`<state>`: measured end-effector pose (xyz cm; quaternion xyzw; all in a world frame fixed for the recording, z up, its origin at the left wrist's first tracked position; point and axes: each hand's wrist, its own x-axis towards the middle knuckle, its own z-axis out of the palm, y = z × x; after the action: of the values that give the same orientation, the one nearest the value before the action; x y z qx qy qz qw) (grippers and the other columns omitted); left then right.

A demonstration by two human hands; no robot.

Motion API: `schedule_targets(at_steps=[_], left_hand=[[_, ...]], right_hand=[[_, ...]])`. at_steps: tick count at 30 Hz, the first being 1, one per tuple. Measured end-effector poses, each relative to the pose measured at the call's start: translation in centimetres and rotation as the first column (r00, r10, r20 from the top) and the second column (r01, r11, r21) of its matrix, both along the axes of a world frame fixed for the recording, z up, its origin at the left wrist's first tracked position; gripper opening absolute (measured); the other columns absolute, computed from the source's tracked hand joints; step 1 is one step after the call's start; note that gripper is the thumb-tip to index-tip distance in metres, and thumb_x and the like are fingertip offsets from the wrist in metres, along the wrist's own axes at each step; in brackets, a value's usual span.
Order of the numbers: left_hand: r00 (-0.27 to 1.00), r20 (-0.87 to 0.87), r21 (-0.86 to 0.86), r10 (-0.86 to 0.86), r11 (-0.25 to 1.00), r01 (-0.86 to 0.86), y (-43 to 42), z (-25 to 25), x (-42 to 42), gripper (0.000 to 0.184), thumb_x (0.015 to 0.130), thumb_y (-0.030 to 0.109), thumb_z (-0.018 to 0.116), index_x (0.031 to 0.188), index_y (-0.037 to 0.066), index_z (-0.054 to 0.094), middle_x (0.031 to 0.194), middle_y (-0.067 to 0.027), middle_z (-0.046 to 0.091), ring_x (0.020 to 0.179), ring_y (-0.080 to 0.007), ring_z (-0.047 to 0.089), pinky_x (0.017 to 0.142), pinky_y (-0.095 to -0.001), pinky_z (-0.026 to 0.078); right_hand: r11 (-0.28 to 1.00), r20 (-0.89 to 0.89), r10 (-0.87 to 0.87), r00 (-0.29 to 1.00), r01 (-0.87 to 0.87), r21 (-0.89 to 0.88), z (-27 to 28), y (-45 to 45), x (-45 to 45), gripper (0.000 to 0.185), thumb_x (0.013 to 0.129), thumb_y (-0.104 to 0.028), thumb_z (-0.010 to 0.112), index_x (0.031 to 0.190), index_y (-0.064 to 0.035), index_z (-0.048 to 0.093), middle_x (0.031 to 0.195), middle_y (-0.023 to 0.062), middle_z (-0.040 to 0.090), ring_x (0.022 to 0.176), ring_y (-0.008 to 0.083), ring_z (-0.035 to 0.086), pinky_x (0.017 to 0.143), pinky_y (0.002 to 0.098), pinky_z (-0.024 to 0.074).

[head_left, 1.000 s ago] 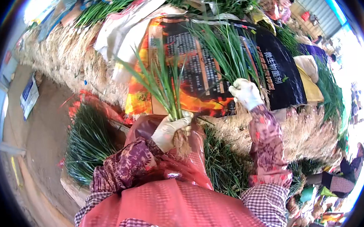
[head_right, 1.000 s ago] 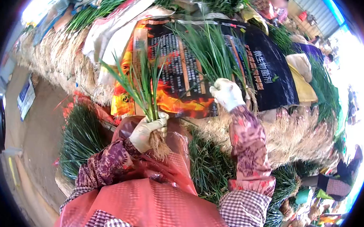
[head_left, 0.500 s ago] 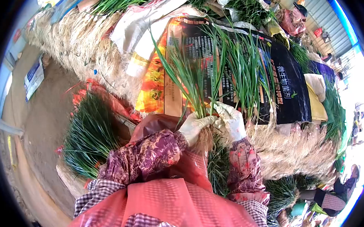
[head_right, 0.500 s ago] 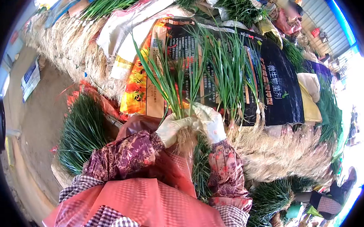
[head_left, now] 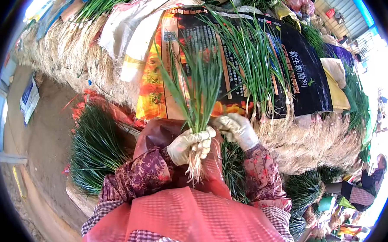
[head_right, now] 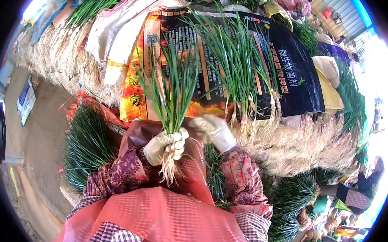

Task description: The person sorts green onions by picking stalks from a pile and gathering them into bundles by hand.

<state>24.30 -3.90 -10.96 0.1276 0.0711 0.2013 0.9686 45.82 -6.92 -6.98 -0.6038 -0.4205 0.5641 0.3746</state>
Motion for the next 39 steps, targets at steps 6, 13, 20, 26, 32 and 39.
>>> schedule_targets(at_steps=[6,13,20,26,32,39], left_hand=[[0.989,-0.142,-0.031,0.040,0.999,-0.044,-0.8,0.8,0.3,0.024,0.092,0.019,0.060,0.110,0.005,0.052,0.073,0.0007,0.050,0.059,-0.0087,0.048,0.055,-0.0256,0.047],[0.977,-0.194,0.091,0.083,0.994,-0.067,-1.1,0.9,0.0,0.024,0.094,0.018,0.054,0.112,0.002,0.053,0.066,-0.0003,0.047,0.055,-0.0101,0.046,0.049,-0.0254,0.043],[0.983,-0.175,0.042,0.048,0.998,-0.041,-1.8,-0.3,0.1,0.021,0.096,0.018,0.052,0.110,0.001,0.053,0.060,0.0003,0.041,0.050,-0.0103,0.038,0.046,-0.0246,0.034],[0.980,-0.144,0.076,0.139,0.989,-0.129,-2.2,0.9,-1.1,0.018,0.095,0.017,0.052,0.108,0.005,0.052,0.060,-0.0006,0.040,0.049,-0.0107,0.037,0.045,-0.0248,0.033],[0.970,-0.125,0.107,0.209,0.975,-0.196,-0.1,0.9,-1.6,0.021,0.094,0.018,0.056,0.109,0.005,0.050,0.059,0.0006,0.046,0.049,-0.0106,0.043,0.047,-0.0252,0.038],[0.950,-0.197,0.215,0.243,0.956,-0.200,-0.3,1.0,-2.3,0.022,0.095,0.018,0.053,0.112,0.004,0.050,0.061,-0.0002,0.046,0.049,-0.0109,0.043,0.048,-0.0254,0.038]], right_hand=[[0.932,0.559,-0.166,0.812,-0.055,0.357,-1.9,0.6,-2.7,0.017,0.091,-0.015,0.064,0.092,0.0014,0.063,0.075,0.0007,0.063,0.070,0.0126,0.062,0.061,0.0253,0.0501],[0.986,0.099,-0.014,0.995,-0.003,0.166,0.1,-1.2,-1.8,0.026,0.091,-0.023,0.065,0.105,-0.0008,0.062,0.080,0.0011,0.064,0.063,0.0043,0.055,0.054,0.0192,0.0429],[0.987,-0.173,-0.157,0.972,0.160,0.004,-1.7,0.4,-5.0,0.017,0.092,-0.017,0.063,0.086,-0.0020,0.064,0.063,-0.0030,0.056,0.050,0.0039,0.047,0.044,0.0208,0.0358],[0.871,0.611,-0.199,0.766,-0.148,0.469,-0.8,-1.5,-0.8,0.025,0.088,-0.029,0.066,0.081,-0.0042,0.065,0.063,0.0078,0.061,0.056,0.0172,0.061,0.050,0.0291,0.0487],[0.922,0.922,-0.353,0.157,-0.111,0.372,2.5,1.4,7.8,0.033,0.086,-0.033,0.067,0.075,-0.0023,0.059,0.073,0.0138,0.062,0.060,0.0180,0.063,0.054,0.0338,0.0474],[0.919,0.523,-0.381,0.762,0.248,0.307,2.9,1.1,10.6,0.023,0.086,-0.028,0.068,0.086,-0.0044,0.065,0.074,0.0053,0.064,0.058,0.0147,0.062,0.053,0.0287,0.0499]])
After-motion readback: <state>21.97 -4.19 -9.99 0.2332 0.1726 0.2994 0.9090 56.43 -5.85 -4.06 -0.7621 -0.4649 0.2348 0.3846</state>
